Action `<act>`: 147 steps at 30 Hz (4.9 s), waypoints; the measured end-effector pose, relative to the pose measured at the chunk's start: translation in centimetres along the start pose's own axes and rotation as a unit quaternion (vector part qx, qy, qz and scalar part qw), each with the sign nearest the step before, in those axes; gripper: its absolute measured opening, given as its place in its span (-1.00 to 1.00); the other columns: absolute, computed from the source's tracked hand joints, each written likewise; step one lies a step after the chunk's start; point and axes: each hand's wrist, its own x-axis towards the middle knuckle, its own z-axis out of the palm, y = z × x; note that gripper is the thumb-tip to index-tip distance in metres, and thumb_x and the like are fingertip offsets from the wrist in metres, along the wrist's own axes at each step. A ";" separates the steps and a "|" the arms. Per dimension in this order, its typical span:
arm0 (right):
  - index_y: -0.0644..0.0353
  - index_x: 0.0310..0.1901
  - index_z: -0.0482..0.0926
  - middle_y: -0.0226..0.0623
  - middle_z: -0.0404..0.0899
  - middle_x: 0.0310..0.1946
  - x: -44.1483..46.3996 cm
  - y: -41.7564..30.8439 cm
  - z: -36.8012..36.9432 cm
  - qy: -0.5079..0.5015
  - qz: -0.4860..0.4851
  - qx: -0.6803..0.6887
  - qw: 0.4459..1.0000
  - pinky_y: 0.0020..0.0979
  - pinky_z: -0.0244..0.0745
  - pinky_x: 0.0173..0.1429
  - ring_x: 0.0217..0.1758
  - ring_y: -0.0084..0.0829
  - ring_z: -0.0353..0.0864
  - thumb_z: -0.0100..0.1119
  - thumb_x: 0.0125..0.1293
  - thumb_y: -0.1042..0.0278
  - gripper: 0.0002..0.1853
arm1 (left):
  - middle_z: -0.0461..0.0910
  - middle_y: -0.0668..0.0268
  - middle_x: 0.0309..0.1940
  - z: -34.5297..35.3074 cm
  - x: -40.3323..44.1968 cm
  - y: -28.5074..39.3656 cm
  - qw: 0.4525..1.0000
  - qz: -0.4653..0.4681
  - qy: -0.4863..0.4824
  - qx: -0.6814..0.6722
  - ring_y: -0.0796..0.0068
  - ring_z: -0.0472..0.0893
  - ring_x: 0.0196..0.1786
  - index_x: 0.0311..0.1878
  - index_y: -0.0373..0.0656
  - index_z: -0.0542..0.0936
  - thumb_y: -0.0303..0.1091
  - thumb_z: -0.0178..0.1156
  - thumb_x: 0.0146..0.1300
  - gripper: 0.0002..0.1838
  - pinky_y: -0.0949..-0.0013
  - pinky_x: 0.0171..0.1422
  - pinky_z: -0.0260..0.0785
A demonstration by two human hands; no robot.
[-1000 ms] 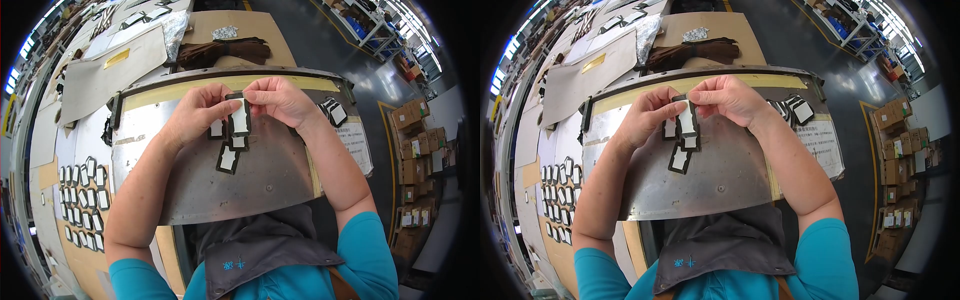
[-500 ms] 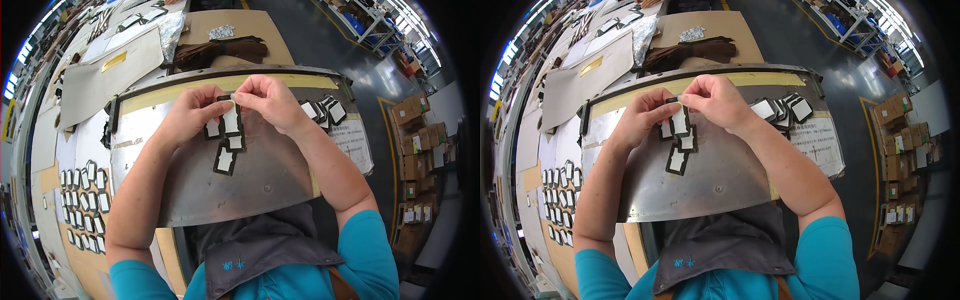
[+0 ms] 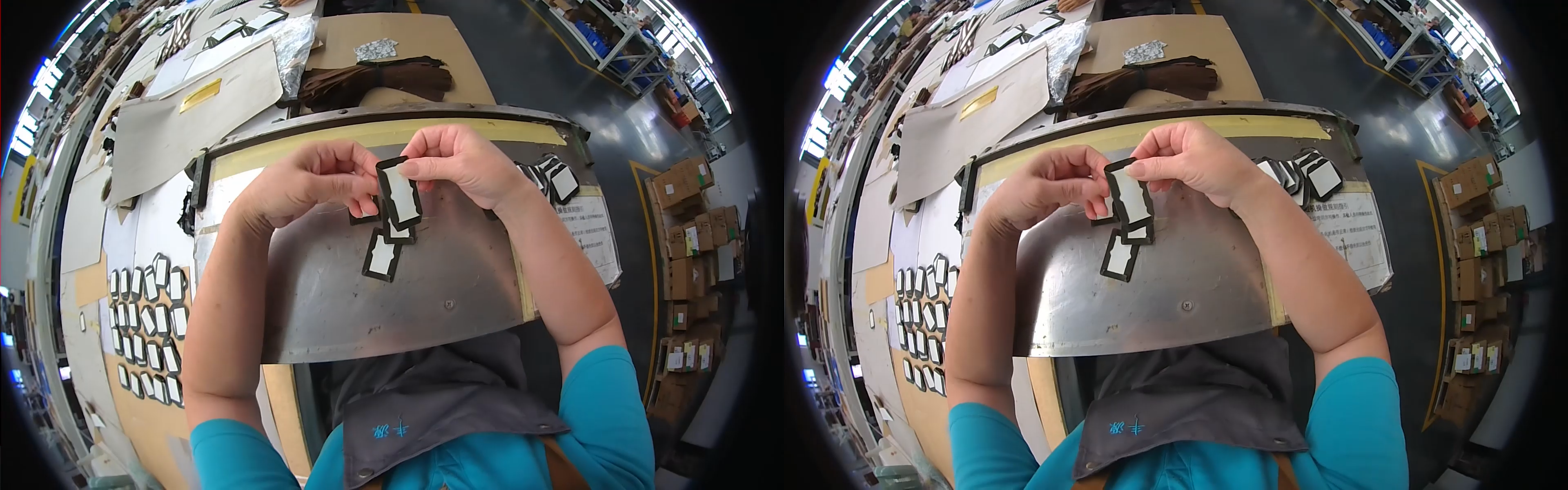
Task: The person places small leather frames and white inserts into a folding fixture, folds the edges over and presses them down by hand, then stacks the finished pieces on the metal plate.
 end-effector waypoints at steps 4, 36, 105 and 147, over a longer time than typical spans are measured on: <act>0.28 -0.23 0.62 -0.41 0.63 -0.38 -0.1 0.0 0.2 -0.013 -0.002 0.004 1.000 -0.59 0.52 -0.23 -0.38 -0.63 0.57 0.41 0.23 0.39 -0.81 | 0.68 0.19 -0.27 -0.1 -0.1 0.2 0.994 -0.026 -0.010 -0.105 0.40 0.73 -0.20 -0.06 -0.31 0.56 -0.41 0.23 0.36 -0.81 0.42 -0.10 0.59; 0.24 -0.23 0.58 -0.48 0.59 -0.42 0.3 -0.1 -0.7 0.006 -0.002 -0.079 0.997 -0.61 0.43 -0.32 -0.43 -0.69 0.51 0.37 0.25 0.41 -0.84 | 0.49 0.49 -0.53 2.3 1.1 -0.2 0.980 -0.004 0.157 0.122 0.79 0.34 -0.64 -0.30 -0.15 0.54 -0.28 0.20 0.40 -0.82 0.64 -0.60 0.12; 0.10 0.02 0.65 -0.44 0.63 0.04 1.4 3.2 0.5 0.163 -0.284 -0.639 0.696 -0.18 0.16 0.42 0.18 -0.40 0.49 0.22 0.30 0.18 -0.68 | 0.57 0.38 0.12 3.2 2.5 -3.4 0.681 0.139 0.282 0.662 0.28 0.44 0.25 0.10 -0.02 0.65 -0.32 0.20 0.29 -0.68 0.15 0.40 0.15; 0.24 -0.31 0.59 -0.38 0.60 -0.46 4.9 -3.7 -2.1 0.052 0.084 -0.364 0.926 -0.45 0.49 -0.43 -0.49 -0.57 0.58 0.41 0.14 0.27 -0.76 | 0.55 0.27 -0.10 2.0 2.8 -2.9 0.725 0.236 0.337 0.553 0.20 0.49 0.09 -0.03 -0.06 0.55 -0.37 0.32 0.15 -0.70 0.18 0.22 0.23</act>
